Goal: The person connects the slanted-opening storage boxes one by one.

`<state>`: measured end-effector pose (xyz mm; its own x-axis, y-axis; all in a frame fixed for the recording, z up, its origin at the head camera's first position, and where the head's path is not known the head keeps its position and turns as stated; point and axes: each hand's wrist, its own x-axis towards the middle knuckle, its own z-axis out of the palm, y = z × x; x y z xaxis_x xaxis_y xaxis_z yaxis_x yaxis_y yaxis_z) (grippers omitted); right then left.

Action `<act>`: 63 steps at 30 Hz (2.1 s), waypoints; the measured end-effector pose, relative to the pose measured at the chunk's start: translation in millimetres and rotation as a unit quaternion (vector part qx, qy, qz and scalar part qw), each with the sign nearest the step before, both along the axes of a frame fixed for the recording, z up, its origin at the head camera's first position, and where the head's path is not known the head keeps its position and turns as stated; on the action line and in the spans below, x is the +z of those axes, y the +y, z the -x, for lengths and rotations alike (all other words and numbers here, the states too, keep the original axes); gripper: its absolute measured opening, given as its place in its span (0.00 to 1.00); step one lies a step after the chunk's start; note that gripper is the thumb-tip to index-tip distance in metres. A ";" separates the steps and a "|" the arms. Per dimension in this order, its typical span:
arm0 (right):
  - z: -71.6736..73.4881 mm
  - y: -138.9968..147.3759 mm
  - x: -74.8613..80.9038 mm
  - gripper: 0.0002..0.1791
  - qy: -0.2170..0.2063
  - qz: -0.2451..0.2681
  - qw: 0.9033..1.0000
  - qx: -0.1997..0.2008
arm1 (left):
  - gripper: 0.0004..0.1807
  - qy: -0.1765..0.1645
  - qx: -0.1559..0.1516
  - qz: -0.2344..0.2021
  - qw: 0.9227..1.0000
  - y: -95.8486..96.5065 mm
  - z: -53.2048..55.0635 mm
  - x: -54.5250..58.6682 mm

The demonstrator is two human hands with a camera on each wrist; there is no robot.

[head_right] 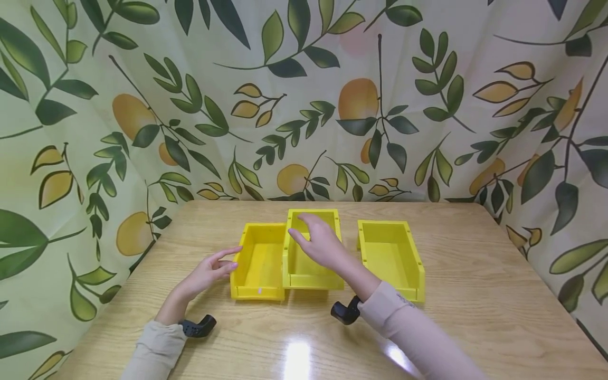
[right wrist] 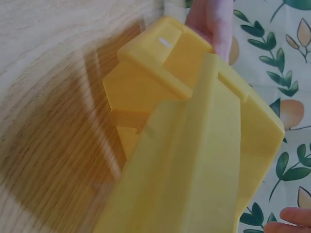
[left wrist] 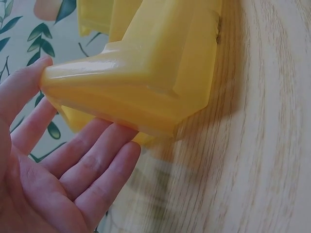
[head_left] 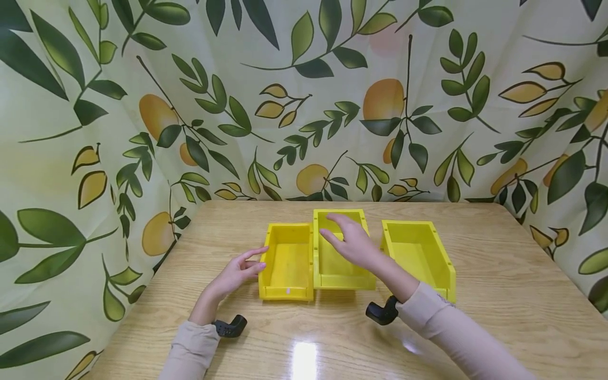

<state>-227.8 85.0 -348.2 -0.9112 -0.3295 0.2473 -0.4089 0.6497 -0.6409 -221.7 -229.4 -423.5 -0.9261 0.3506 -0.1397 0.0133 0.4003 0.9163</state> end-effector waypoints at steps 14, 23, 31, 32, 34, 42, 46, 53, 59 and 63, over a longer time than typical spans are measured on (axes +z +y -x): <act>11.1 -23.9 0.9 0.32 -0.014 -0.053 0.998 0.019 | 0.34 0.003 0.004 0.001 1.000 0.0 0.4 0.2; 17.9 -37.8 -1.7 0.34 -0.020 -0.089 0.995 0.035 | 0.33 0.001 0.009 0.005 1.000 -1.2 0.0 -0.9; 21.3 -47.6 -4.7 0.35 -0.015 -0.126 0.992 0.026 | 0.33 0.000 0.004 0.001 1.000 -1.6 0.3 -2.1; 21.6 -48.2 -5.1 0.35 -0.016 -0.130 0.991 0.023 | 0.33 0.000 0.004 0.001 1.000 -1.6 0.4 -2.3; 22.1 -49.2 -6.3 0.35 -0.016 -0.138 0.990 0.018 | 0.33 0.000 0.002 0.000 1.000 -1.5 0.4 -2.7; 22.7 -51.1 -11.8 0.36 -0.014 -0.162 0.987 -0.003 | 0.33 0.001 0.001 0.000 1.000 -0.5 0.1 -1.8; 21.6 -52.2 -14.5 0.37 -0.004 -0.162 0.987 -0.007 | 0.33 0.002 0.001 -0.002 1.000 -0.5 -0.3 -1.0; 22.2 -52.6 -19.7 0.39 0.014 -0.165 0.986 -0.020 | 0.33 0.002 0.000 0.001 1.000 -0.5 -0.8 -0.5; 22.9 -53.9 -24.6 0.43 0.011 -0.169 0.985 -0.018 | 0.33 0.000 0.003 0.004 1.000 -1.2 -0.7 -2.0; 23.1 -54.4 -27.5 0.45 0.016 -0.176 0.984 -0.017 | 0.33 -0.002 0.006 0.003 1.000 -0.8 0.1 -1.8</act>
